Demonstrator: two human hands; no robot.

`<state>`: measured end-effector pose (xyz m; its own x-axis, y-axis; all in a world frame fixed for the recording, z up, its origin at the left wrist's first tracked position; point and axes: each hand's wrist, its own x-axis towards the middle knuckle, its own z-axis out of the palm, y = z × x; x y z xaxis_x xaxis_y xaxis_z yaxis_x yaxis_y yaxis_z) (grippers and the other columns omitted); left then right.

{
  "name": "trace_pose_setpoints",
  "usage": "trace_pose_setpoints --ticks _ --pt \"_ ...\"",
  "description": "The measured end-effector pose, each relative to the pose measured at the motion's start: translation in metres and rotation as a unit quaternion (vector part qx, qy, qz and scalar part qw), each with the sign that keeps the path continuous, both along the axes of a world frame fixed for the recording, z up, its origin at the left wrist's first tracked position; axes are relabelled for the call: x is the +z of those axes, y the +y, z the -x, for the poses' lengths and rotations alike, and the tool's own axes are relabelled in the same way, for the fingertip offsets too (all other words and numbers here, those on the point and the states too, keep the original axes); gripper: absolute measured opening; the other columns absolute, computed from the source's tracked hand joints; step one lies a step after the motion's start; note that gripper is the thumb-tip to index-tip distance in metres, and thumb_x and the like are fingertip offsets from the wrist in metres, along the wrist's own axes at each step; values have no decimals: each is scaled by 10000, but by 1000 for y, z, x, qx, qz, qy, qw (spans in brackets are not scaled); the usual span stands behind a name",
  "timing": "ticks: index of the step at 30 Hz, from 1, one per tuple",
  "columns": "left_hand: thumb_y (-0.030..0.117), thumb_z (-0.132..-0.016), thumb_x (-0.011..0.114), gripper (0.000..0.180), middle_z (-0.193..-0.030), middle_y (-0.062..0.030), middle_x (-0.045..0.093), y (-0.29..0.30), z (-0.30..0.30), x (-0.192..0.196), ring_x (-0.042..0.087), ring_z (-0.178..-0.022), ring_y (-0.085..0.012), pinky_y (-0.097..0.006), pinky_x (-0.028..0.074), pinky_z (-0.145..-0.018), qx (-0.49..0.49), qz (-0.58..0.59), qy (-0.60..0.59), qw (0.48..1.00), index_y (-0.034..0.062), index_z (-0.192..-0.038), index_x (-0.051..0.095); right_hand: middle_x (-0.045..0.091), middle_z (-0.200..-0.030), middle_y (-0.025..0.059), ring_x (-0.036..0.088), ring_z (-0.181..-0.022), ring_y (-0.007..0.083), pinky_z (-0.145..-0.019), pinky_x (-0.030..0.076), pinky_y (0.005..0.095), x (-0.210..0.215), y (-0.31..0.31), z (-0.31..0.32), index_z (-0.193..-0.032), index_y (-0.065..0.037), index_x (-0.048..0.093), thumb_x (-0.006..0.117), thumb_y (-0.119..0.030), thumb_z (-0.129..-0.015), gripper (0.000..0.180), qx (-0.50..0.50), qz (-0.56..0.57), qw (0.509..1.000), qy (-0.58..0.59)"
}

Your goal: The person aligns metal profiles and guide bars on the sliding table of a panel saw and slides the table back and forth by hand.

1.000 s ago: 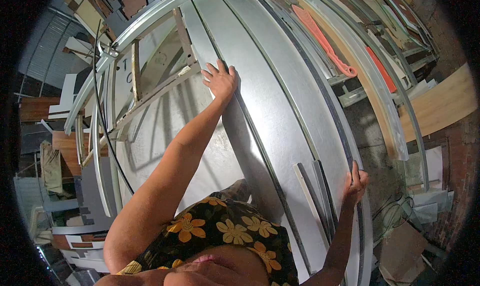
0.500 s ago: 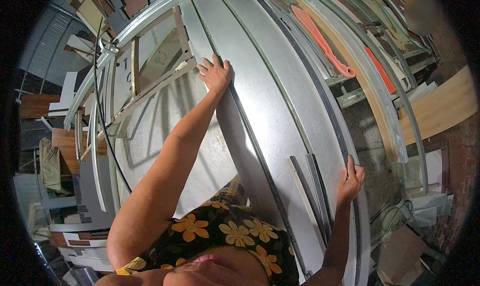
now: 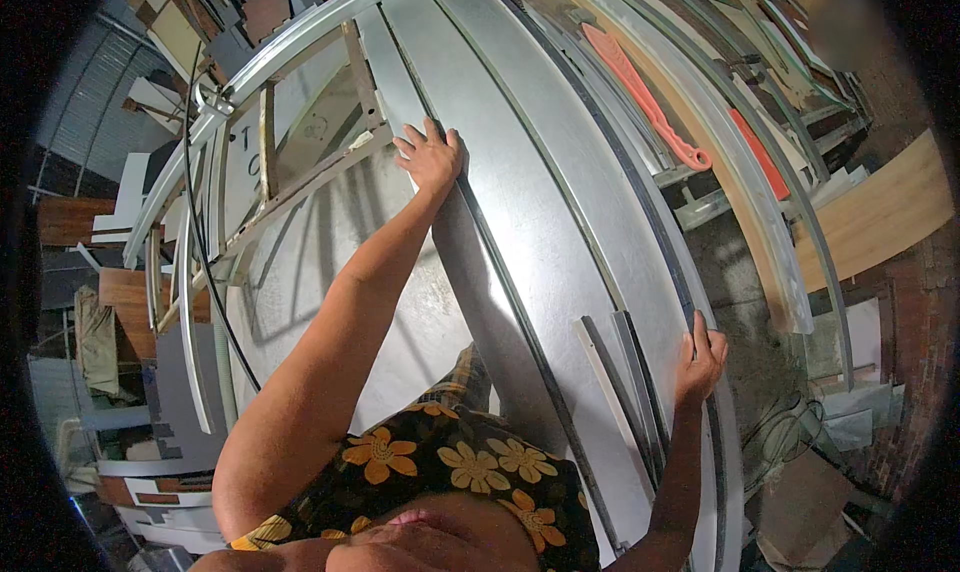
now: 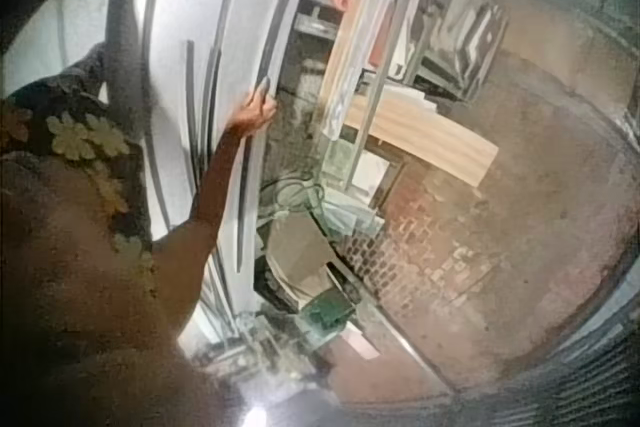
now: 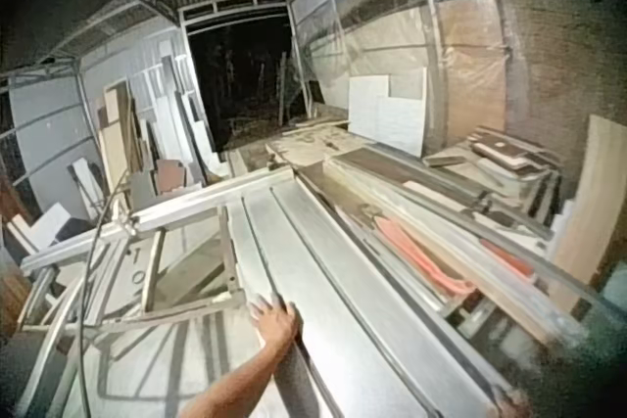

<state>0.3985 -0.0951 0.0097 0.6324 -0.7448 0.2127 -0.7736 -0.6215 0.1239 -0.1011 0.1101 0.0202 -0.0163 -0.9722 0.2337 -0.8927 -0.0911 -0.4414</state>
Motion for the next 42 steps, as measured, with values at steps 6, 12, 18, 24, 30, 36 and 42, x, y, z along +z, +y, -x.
trace_pose_setpoints --ticks 6,12,18,24,30,36,42 --pt "468 -931 455 629 -1514 -246 255 -6 -7 0 194 -1387 -489 -624 237 -1070 -1 -4 8 1000 125 -1449 361 488 -888 87 501 -879 262 -814 444 414 -10 -9 -1 -1269 -101 622 648 -89 -857 413 4 3 1000 15" --pt "474 -931 452 634 -1518 -240 252 -16 -13 0 190 -1391 -489 -621 230 -1077 4 -5 15 1000 129 -1455 356 492 -885 86 504 -868 257 -815 446 409 -9 -21 -9 -1272 -98 621 635 -95 -861 411 12 4 1000 11" --pt "486 -927 449 643 -1520 -231 256 -25 -21 0 197 -1392 -486 -617 221 -1086 4 -5 17 1000 133 -1457 357 483 -879 89 495 -851 260 -803 446 407 -12 -31 -15 -1283 -103 614 651 -56 -832 455 28 24 999 6" --pt "478 -928 449 644 -1519 -232 253 -32 -30 0 199 -1390 -488 -617 224 -1081 6 -14 13 1000 132 -1461 346 481 -873 86 493 -846 255 -788 451 404 -12 -41 -25 -1281 -100 615 662 -52 -827 458 23 12 1000 6" --pt "466 -928 454 626 -1515 -237 257 -39 -32 -3 190 -1395 -484 -613 216 -1090 6 1 15 1000 121 -1443 366 475 -867 77 490 -840 246 -786 451 399 -14 -48 -26 -1279 -103 617 662 -66 -841 441 31 25 999 8" --pt "495 -937 449 620 -1496 -246 280 -48 -43 -12 216 -1376 -493 -634 260 -1042 5 4 -17 1000 146 -1441 354 478 -871 71 485 -834 233 -796 446 392 -14 -58 -30 -1270 -105 626 659 -90 -853 418 31 29 999 17" --pt "487 -936 459 613 -1492 -251 281 -51 -51 -16 211 -1373 -503 -645 256 -1038 -4 26 -22 999 136 -1430 364 482 -872 71 495 -854 242 -815 444 407 -13 -62 -38 -1276 -105 621 668 -103 -849 430 25 16 1000 -6"
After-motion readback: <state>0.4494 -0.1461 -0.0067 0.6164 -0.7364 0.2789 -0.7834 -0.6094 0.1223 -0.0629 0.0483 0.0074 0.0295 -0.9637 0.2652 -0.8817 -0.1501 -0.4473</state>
